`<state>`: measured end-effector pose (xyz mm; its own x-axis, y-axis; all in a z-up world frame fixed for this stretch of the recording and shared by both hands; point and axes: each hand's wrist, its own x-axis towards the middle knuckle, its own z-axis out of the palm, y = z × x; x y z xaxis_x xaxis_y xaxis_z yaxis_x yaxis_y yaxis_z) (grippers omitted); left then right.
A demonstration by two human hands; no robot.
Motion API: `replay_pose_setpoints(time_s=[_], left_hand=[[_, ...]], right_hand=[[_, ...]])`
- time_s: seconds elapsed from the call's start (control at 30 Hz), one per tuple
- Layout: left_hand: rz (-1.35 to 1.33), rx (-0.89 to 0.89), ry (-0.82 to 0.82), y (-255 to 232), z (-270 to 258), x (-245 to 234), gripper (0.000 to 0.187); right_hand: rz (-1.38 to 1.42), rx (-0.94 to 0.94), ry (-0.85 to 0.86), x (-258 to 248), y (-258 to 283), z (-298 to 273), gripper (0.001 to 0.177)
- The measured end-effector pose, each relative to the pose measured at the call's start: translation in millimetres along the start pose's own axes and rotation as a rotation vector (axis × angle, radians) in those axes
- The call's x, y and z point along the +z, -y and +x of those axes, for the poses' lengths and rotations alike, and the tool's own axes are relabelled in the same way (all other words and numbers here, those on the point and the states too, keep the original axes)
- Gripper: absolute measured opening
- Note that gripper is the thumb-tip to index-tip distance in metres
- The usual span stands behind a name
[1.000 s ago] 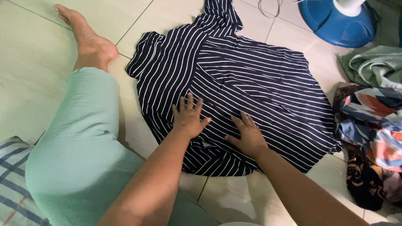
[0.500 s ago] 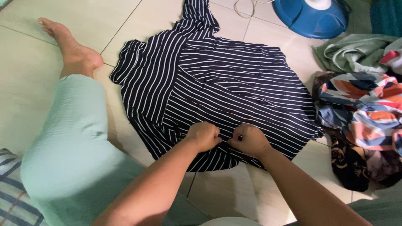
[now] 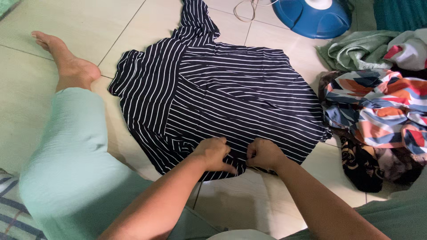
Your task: The person folds a black-and-white striped shirt by smoothing it out on the floor, folding in the sides, and then folding it over itself.
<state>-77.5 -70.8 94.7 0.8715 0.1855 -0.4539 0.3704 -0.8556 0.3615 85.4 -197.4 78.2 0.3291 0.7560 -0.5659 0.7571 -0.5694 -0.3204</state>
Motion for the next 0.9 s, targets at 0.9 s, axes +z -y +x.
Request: replay_pose_setpoints(time_s=[0.9], left_hand=[[-1.127, -0.119, 0.045, 57, 21, -14, 0.019]], right_hand=[[0.044, 0.051, 0.021, 13, -34, 12, 0.012]])
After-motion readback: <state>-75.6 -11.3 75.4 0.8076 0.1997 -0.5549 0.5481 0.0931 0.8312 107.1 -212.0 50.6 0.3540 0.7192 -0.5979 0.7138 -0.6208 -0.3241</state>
